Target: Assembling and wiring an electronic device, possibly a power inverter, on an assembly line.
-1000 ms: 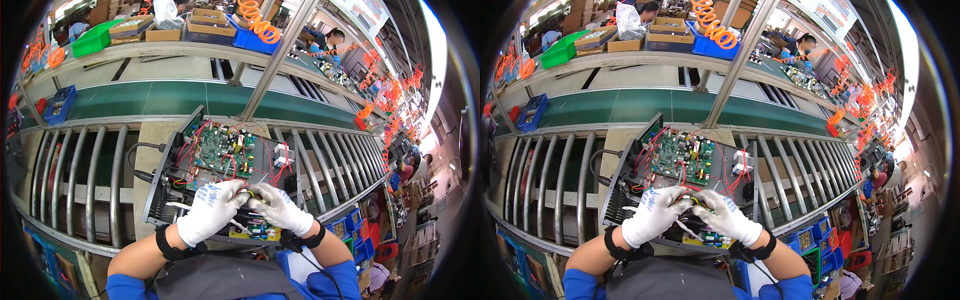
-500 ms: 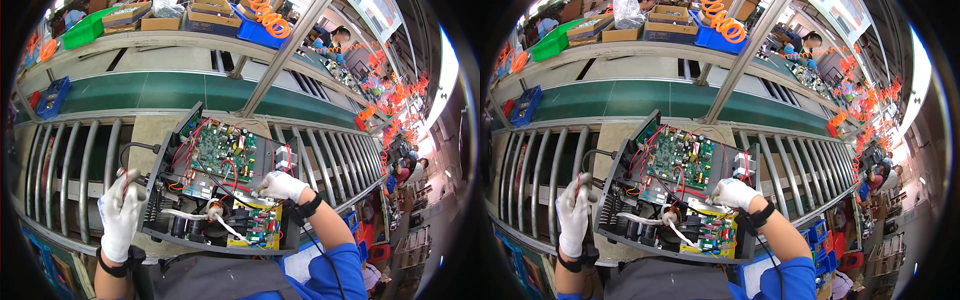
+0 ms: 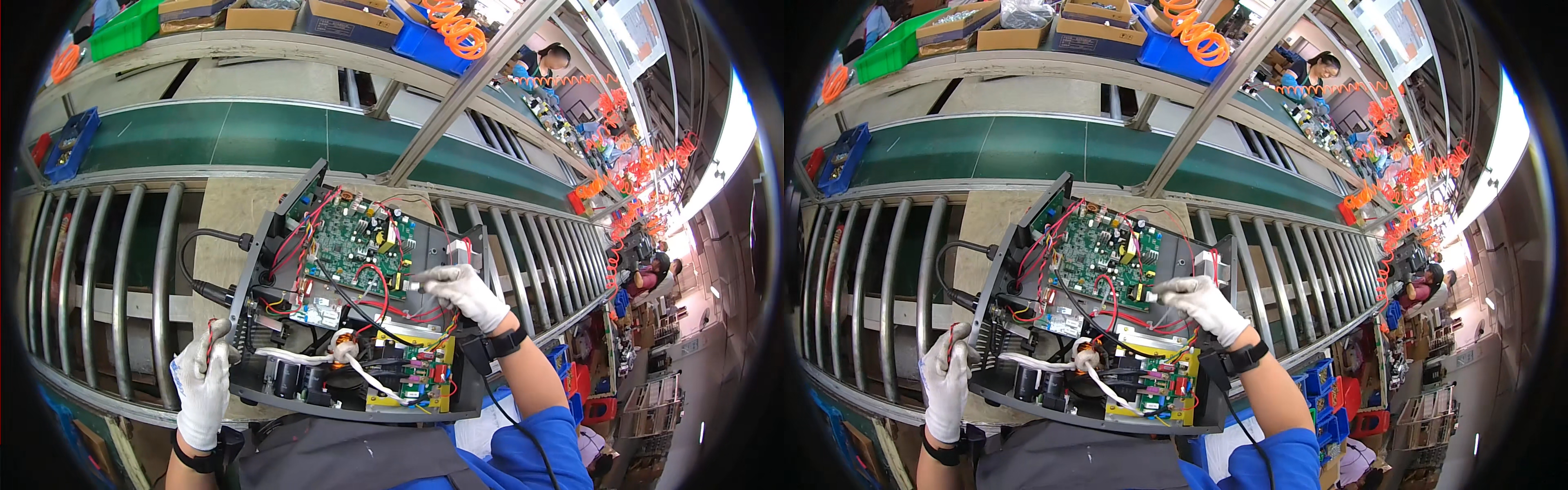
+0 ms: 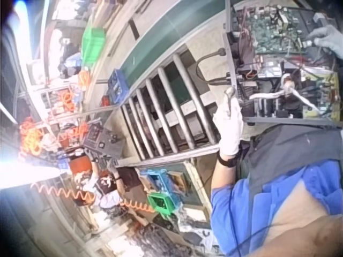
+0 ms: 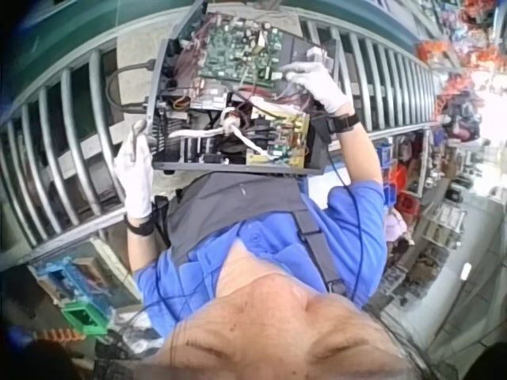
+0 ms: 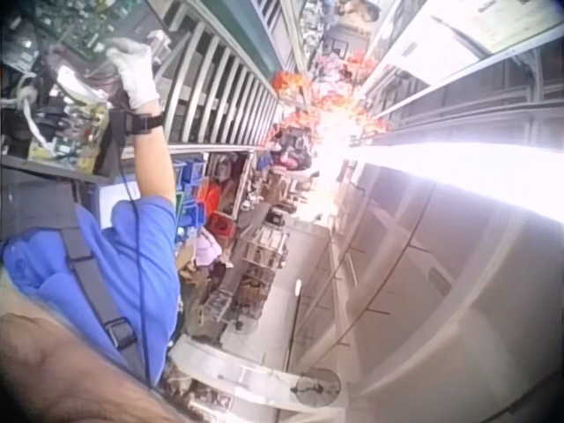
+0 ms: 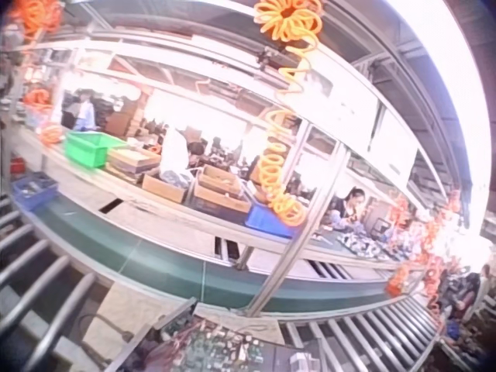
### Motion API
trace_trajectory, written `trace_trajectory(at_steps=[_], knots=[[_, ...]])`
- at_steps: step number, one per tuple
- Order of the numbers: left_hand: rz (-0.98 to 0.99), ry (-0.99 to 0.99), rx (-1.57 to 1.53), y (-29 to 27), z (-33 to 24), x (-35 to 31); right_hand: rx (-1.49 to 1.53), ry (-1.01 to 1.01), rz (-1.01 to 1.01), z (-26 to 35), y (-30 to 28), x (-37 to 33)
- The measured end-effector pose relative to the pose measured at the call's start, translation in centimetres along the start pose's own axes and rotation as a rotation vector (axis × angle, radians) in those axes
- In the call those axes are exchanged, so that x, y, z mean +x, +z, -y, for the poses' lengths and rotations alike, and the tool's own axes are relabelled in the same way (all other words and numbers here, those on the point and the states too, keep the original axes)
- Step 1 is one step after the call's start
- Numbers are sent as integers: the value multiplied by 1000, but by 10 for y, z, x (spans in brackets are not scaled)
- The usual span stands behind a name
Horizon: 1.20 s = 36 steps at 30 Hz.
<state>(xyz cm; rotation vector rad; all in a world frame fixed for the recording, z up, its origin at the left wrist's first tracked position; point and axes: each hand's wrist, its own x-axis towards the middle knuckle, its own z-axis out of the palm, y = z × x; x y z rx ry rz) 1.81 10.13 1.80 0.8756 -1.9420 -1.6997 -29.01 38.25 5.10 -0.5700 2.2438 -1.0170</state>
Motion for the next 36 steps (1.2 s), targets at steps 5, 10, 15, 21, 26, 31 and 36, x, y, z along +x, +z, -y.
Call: trace_trajectory(at_steps=[5, 10, 15, 21, 26, 31, 36], knots=[[-94, 376, 171, 10, 15, 1, -339, -123, -72, -12, 15, 7], [-107, 374, 203, 12, 16, -3, -548, -246, -124, -21, 25, 19], [-126, 394, 263, 11, 12, -4, -725, -277, -152, -14, 28, 20], [-122, 394, 259, 11, 13, -1, -680, -196, -74, 0, 27, 25], [-98, 323, 282, 10, 15, -2, -620, -125, -29, 2, 28, 37], [-85, 356, 293, 13, 18, 1, -515, -126, -116, -12, 31, 34], [50, 214, -76, 4, 11, 3, -289, -89, 53, -6, 13, 38]])
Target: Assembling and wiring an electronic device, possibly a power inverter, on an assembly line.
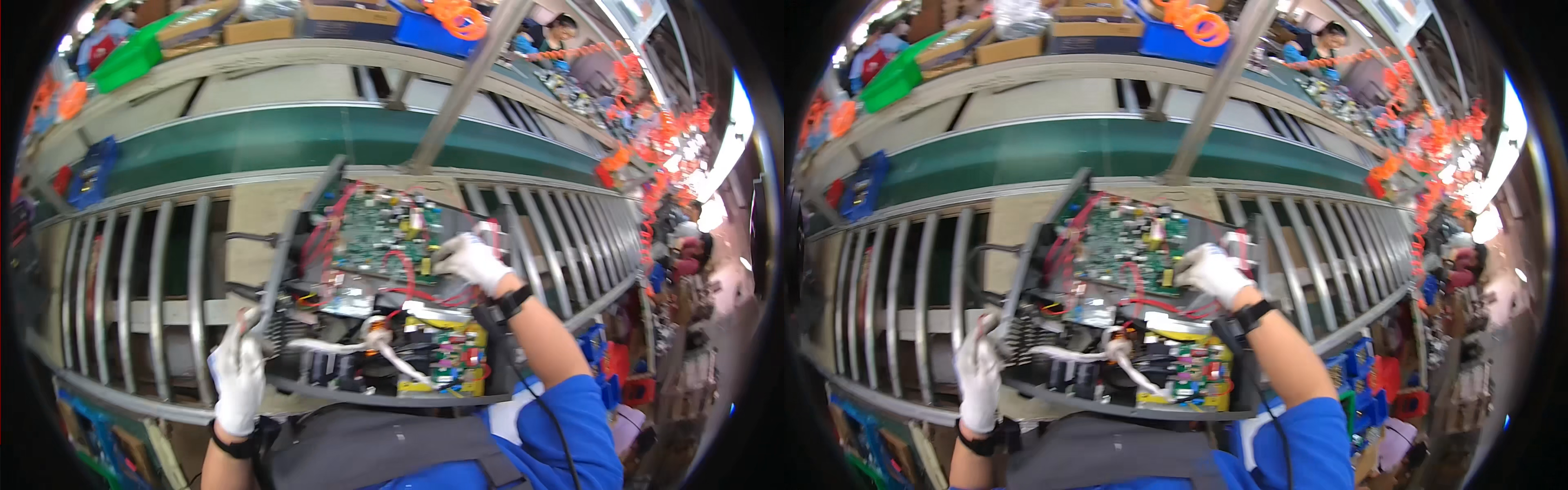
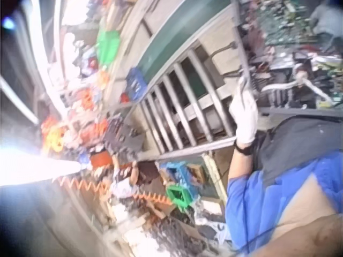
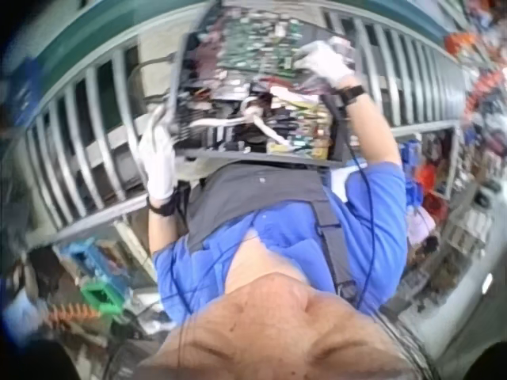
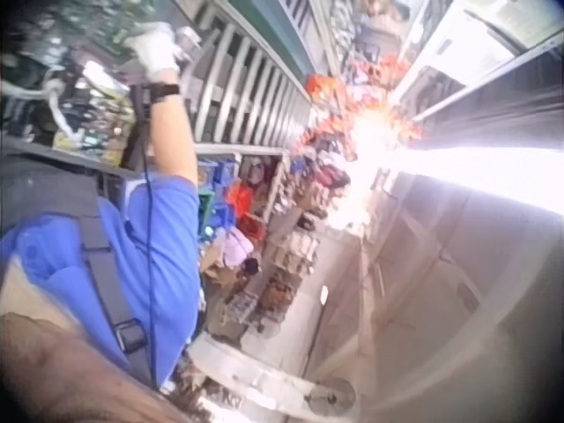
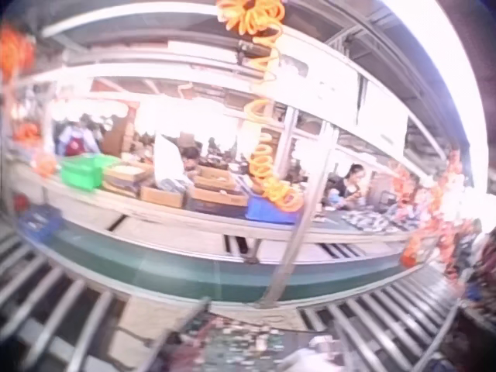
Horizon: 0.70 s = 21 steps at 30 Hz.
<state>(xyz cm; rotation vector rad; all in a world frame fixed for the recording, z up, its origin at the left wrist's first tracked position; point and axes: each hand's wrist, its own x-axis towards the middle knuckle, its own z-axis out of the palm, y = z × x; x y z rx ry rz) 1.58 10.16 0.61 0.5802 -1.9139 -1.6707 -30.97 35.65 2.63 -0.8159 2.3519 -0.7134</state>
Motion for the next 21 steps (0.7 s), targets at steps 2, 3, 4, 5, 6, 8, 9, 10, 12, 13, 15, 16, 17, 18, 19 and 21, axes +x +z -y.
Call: trace_trajectory(at_steps=[2, 3, 4, 5, 6, 8, 9, 10, 12, 13, 15, 16, 17, 18, 19, 21], knots=[[71, -216, 49, -13, -15, -7, -194, 5, -17, 18, -1, -4], [93, -201, -65, -14, -23, -15, -305, -71, -94, 31, 6, -10], [137, -98, -217, -15, -33, -21, -461, -14, -164, 46, 17, -19], [168, 37, -112, -16, -42, -27, -363, -296, -323, 60, 26, -33], [206, 167, -21, -16, -50, -33, -303, -447, -434, 75, 35, -49], [240, 323, 14, -3, -60, -41, 215, -540, 62, 99, 44, -87], [343, 432, 250, -1, -65, -42, 381, -449, 251, 112, 57, -96], [467, 536, 476, -1, -68, -42, 552, -505, 413, 123, 65, -105], [564, 663, 687, 17, -67, -48, 1155, -256, 654, 140, 82, -116], [619, 660, 715, 21, -66, -51, 1307, -202, 689, 143, 82, -116], [684, 645, 769, 29, -63, -58, 1424, -171, 590, 145, 83, -117], [703, 619, 765, 32, -61, -61, 1430, -66, 505, 144, 80, -116], [774, 548, 796, 33, -60, -62, 1429, -152, 539, 143, 78, -118], [720, 590, 754, 34, -60, -63, 1364, -116, 492, 142, 75, -120], [733, 548, 758, 33, -61, -62, 1277, -15, 463, 141, 73, -122], [701, 518, 615, 32, -64, -56, 1032, -94, 358, 141, 70, -127]])
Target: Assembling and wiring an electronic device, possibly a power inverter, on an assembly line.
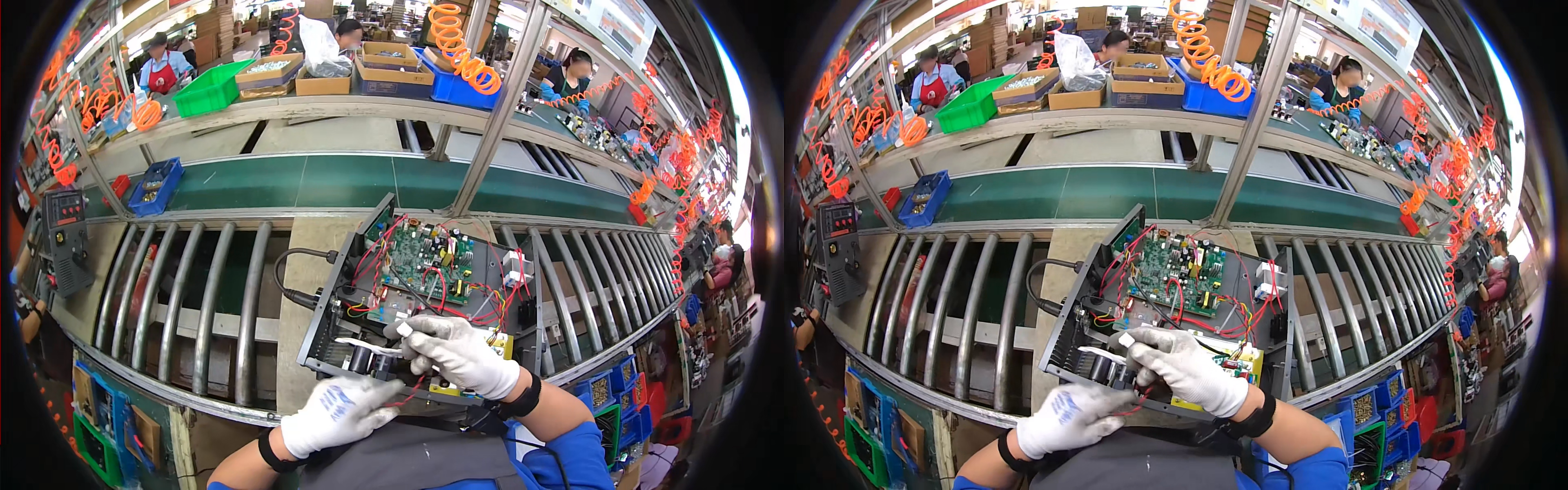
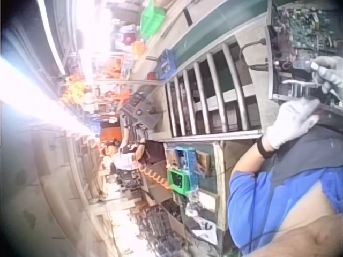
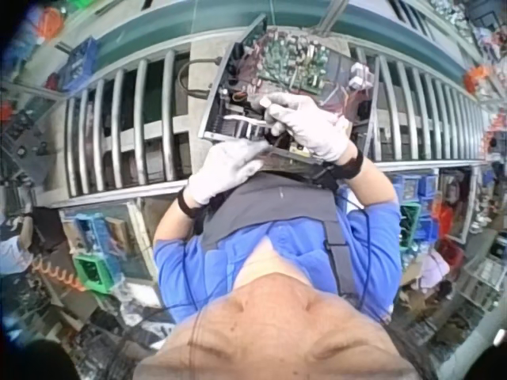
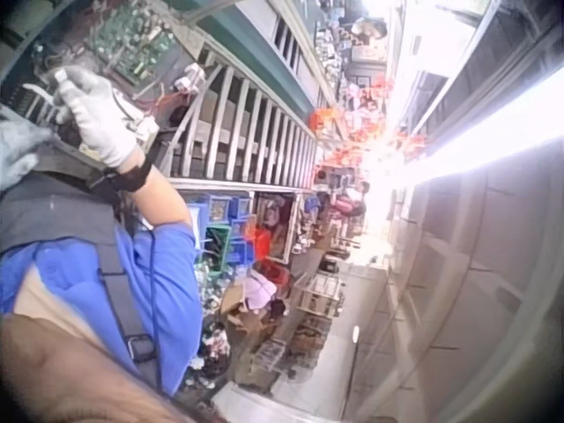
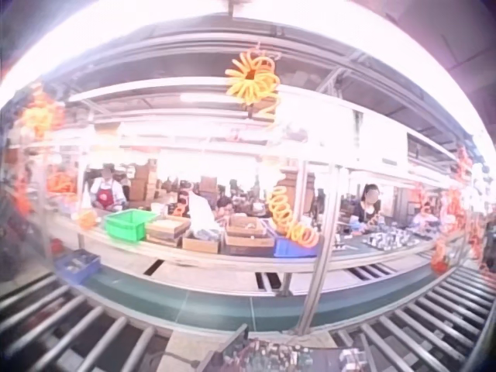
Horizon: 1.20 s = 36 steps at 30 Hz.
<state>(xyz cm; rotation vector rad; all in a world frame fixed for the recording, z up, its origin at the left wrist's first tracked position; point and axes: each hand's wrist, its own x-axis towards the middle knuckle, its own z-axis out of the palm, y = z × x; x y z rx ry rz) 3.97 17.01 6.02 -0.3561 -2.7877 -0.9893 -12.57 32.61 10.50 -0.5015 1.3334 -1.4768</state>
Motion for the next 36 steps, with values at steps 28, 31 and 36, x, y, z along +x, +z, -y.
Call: trace_trajectory(at_steps=[28, 31, 36], knots=[[-460, -543, -603, -17, 51, 27, -755, -242, 118, 26, 15, 64], [-436, -694, -646, -23, 58, 21, -597, 94, 91, 58, -5, 25], [-457, -308, -218, -24, 49, 19, 5, -306, 255, 53, -32, -15]])
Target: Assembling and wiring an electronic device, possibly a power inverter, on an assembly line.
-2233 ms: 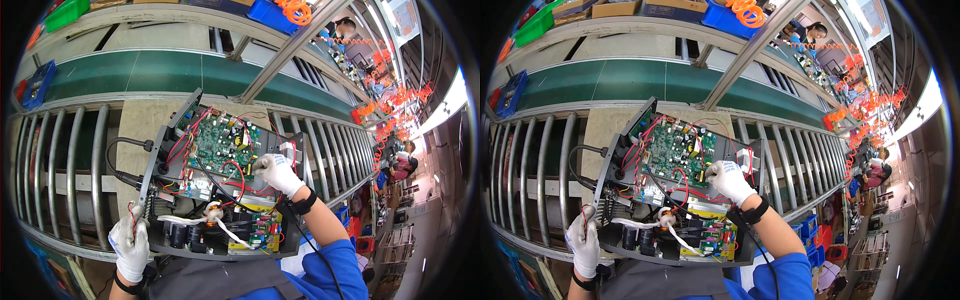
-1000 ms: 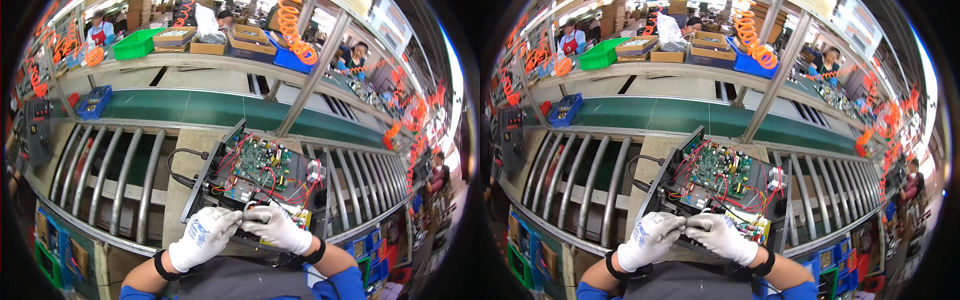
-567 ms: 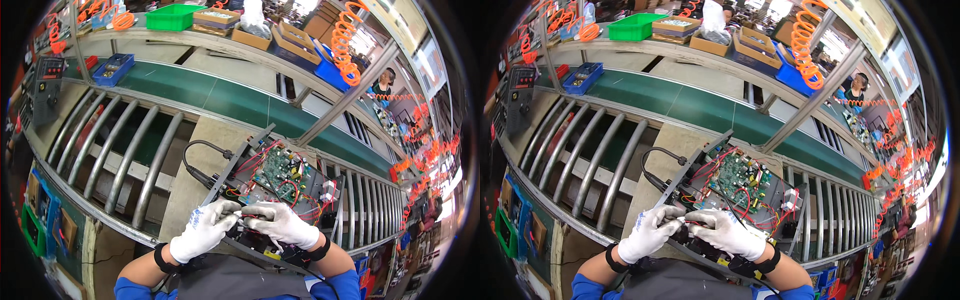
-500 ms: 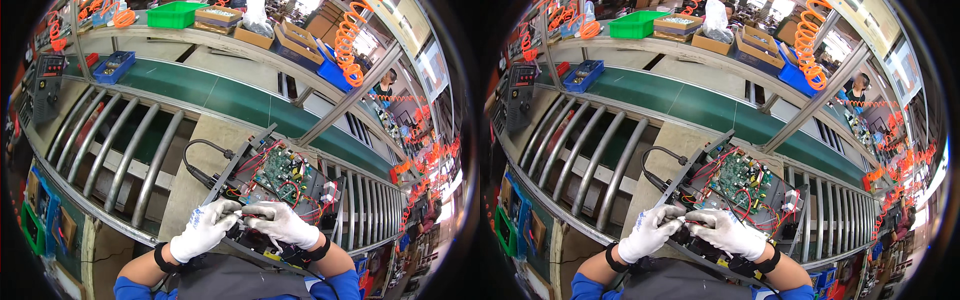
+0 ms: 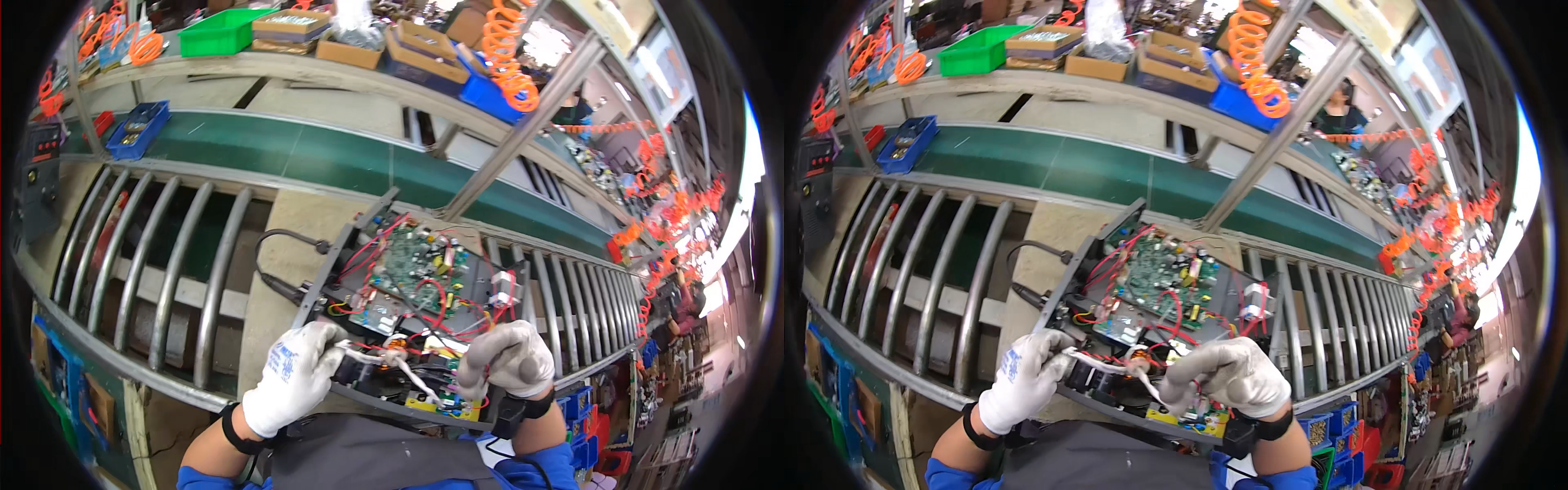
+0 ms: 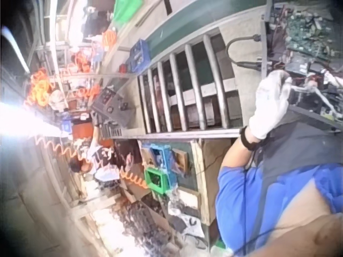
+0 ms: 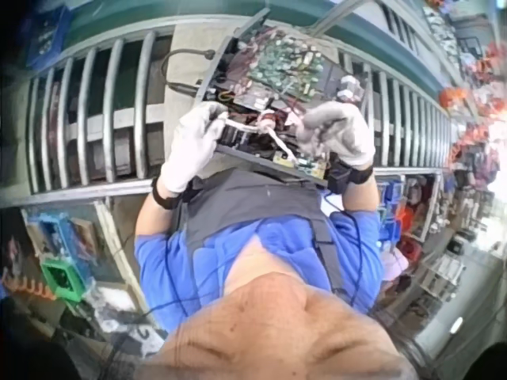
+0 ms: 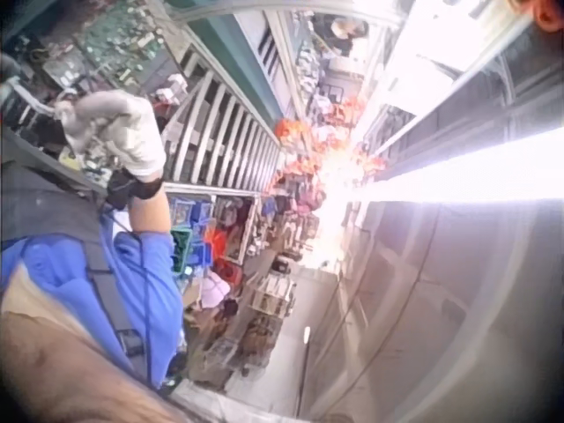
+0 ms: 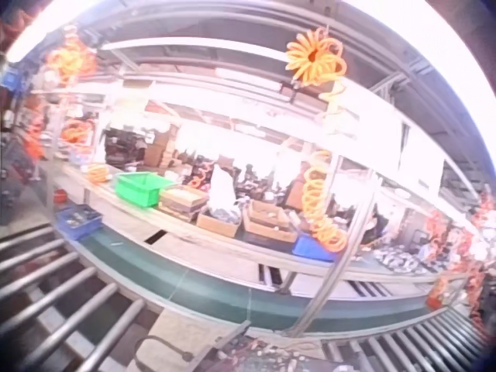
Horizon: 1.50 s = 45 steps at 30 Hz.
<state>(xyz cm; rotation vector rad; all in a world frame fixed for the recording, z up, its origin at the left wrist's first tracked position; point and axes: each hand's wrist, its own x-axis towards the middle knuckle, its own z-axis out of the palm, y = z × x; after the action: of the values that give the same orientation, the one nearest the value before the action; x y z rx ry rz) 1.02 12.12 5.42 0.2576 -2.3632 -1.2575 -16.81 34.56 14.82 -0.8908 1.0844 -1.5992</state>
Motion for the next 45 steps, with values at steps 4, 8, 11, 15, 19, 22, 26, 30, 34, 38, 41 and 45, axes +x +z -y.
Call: trace_trajectory(at_steps=[4, 8, 11, 15, 19, 22, 26, 30, 34, 38, 41, 45], knots=[[-136, 31, 167, 6, -6, -1, 146, -256, -14, -3, -8, -20], [-112, 102, 206, 7, -6, -12, -93, -160, -278, 3, 8, -26], [203, 204, 253, 7, -11, -23, -140, -177, -376, 0, 21, -18], [388, 361, 187, 6, -26, -30, -54, -100, -291, -12, 33, -2], [-36, 358, -36, -2, -34, -16, -80, 435, -101, -29, 48, 10], [213, 361, -139, -4, -28, -8, -180, 588, -35, -46, 54, 22], [40, 294, -118, -1, -13, -13, -306, 532, -65, -61, 55, 30], [12, 3, -318, 11, -3, -16, -875, 92, -177, -70, 54, 34], [65, 116, -11, 15, 3, -10, -1056, 65, -212, -81, 44, 46], [-162, 112, 222, -4, 23, -5, -1305, 174, -1, -90, 8, 68], [-142, 40, 261, -8, 39, -3, -1822, 413, 84, -98, -31, 91], [-114, 34, 287, 0, 52, -7, -1994, 454, -81, -100, -76, 109]])
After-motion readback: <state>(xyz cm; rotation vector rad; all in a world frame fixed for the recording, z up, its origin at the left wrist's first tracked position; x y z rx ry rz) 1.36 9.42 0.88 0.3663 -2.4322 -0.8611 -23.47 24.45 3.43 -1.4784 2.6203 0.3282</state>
